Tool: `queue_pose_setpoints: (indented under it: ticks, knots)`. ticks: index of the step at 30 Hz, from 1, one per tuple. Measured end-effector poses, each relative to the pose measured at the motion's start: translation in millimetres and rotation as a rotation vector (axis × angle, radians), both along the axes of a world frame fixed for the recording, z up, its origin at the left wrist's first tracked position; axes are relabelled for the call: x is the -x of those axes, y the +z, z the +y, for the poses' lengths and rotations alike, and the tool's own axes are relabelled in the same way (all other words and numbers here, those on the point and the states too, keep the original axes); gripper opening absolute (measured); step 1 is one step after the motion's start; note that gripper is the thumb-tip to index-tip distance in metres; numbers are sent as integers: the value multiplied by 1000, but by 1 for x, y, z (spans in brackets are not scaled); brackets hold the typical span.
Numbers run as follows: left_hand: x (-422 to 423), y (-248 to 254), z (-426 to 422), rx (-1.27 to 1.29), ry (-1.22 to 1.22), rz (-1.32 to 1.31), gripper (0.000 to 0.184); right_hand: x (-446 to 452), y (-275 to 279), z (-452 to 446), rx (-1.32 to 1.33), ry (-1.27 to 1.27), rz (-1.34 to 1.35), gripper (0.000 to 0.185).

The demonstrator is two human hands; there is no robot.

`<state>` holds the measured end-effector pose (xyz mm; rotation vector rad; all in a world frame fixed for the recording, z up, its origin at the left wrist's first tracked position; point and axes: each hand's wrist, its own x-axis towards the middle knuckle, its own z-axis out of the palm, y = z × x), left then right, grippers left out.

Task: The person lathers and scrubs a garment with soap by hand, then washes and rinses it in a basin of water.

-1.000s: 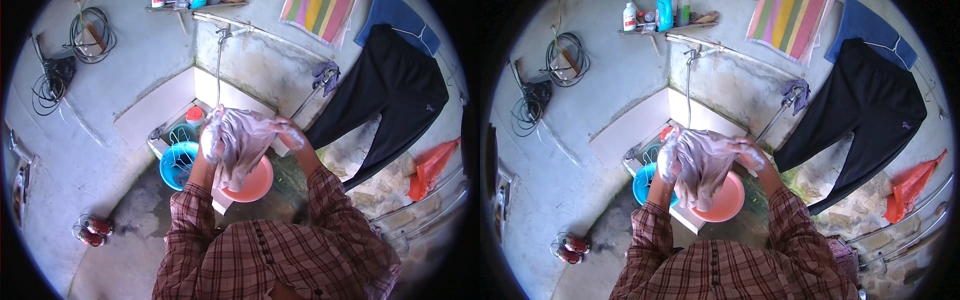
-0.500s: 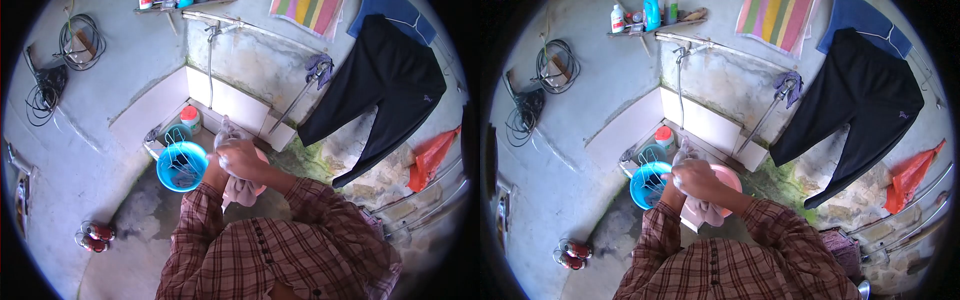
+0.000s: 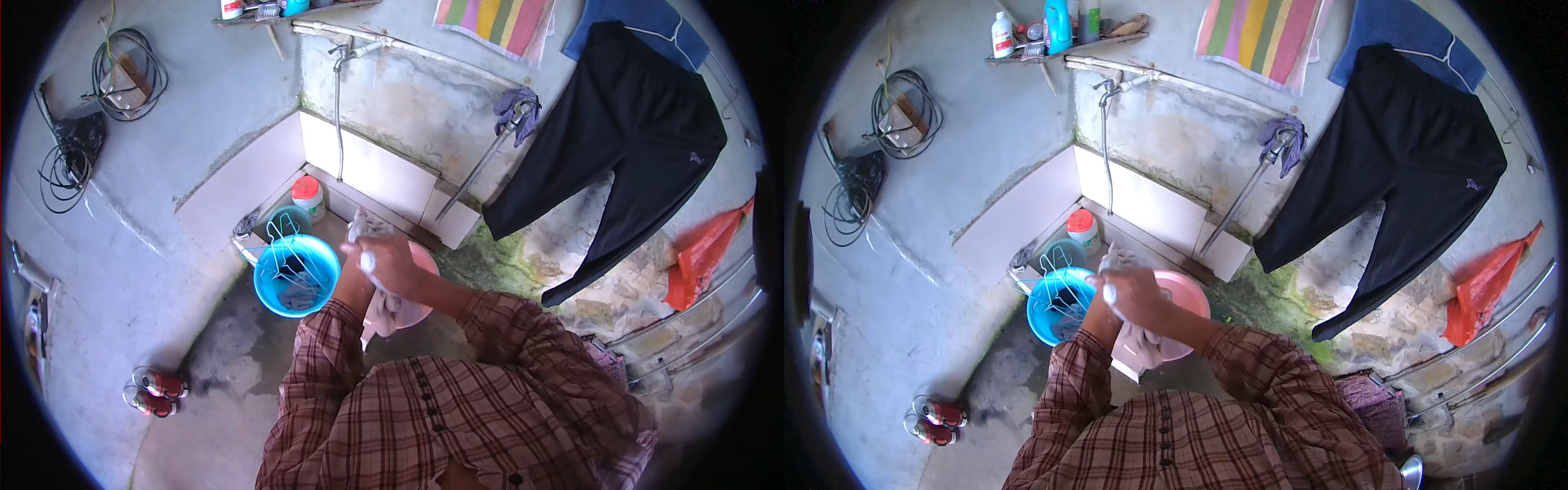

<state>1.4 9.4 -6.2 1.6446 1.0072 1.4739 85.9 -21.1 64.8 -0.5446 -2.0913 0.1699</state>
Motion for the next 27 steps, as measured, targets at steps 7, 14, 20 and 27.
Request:
queue_pose_setpoints:
  ticks: [7,14,20,27]
  knots:
    - [-18,7,-1,-153,199,423,24,-17,-9,59,450,-226,184,9]
    - [6,-14,8,6,-65,54,23,11,-9,-8,65,-42,52,9]
    - [-9,-9,3,221,-327,-591,27,-10,-46,96,397,-90,457,27]
    - [13,51,-15,615,-472,-764,64,-29,36,84,1084,135,749,39]
